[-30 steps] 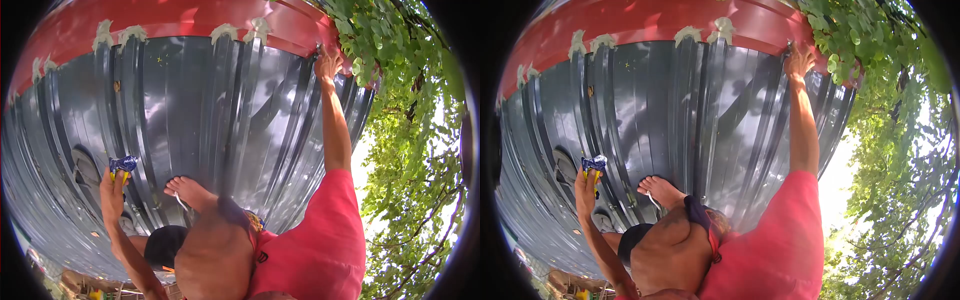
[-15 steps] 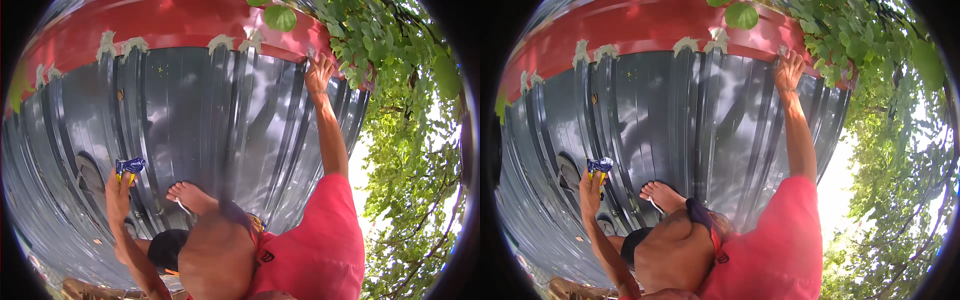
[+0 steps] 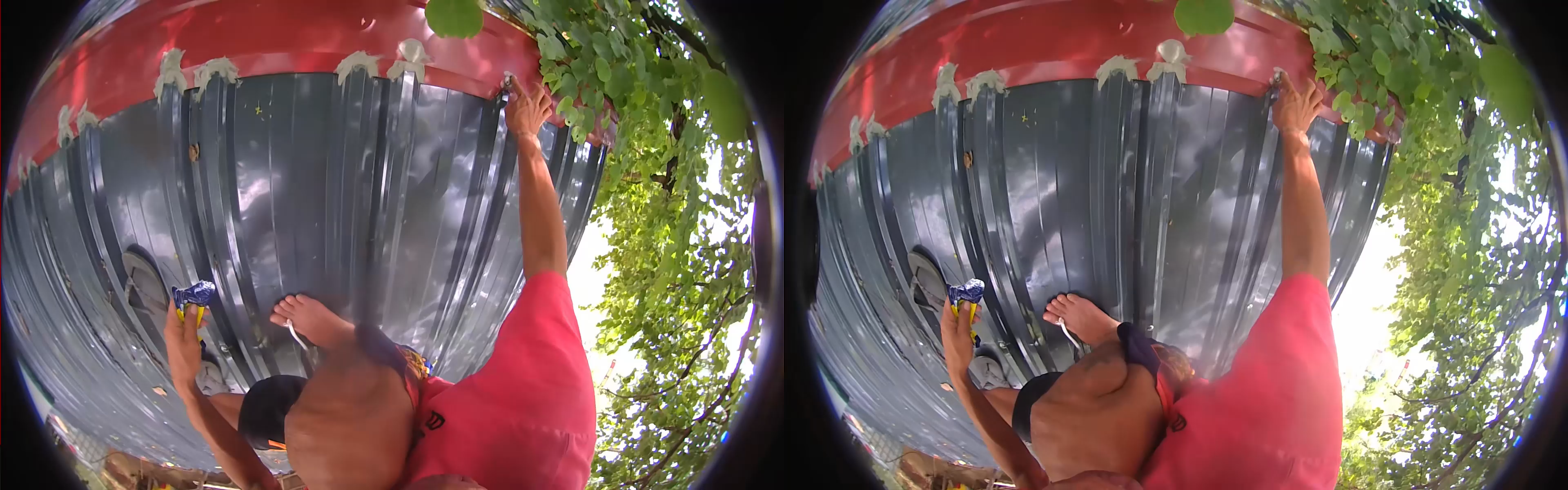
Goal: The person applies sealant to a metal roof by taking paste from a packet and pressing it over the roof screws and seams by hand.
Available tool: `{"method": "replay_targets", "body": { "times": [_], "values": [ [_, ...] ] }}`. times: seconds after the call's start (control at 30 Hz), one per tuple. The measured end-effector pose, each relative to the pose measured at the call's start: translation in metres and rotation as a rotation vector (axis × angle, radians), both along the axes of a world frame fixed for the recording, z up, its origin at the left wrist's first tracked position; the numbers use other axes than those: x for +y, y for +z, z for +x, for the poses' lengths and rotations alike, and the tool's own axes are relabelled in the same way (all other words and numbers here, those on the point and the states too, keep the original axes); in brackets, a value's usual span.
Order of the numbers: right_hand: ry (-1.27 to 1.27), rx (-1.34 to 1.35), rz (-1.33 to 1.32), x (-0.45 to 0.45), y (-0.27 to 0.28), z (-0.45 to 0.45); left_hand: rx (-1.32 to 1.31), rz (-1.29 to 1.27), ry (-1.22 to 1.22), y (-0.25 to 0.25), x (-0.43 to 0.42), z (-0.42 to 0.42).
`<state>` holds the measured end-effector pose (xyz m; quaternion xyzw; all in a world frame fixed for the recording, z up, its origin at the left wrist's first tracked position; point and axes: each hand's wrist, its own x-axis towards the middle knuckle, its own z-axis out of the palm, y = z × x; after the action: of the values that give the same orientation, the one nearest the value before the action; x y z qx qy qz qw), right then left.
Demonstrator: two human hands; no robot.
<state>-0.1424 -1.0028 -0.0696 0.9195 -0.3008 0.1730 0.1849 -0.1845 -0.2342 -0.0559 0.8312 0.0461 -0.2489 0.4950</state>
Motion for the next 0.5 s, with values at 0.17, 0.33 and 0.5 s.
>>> {"method": "replay_targets", "body": {
  "times": [0.17,0.33,0.5],
  "values": [
    [-0.196,-0.155,0.414,0.019,-0.015,0.007,0.006,-0.003,0.009,-0.001,0.0,-0.002],
    [-0.057,-0.198,0.336,0.066,-0.025,0.019,0.01,-0.043,0.004,-0.014,-0.011,-0.001],
    [-0.008,-0.359,0.296,0.035,-0.007,0.03,0.025,-0.024,-0.001,0.002,-0.016,0.004]
  ]
}}
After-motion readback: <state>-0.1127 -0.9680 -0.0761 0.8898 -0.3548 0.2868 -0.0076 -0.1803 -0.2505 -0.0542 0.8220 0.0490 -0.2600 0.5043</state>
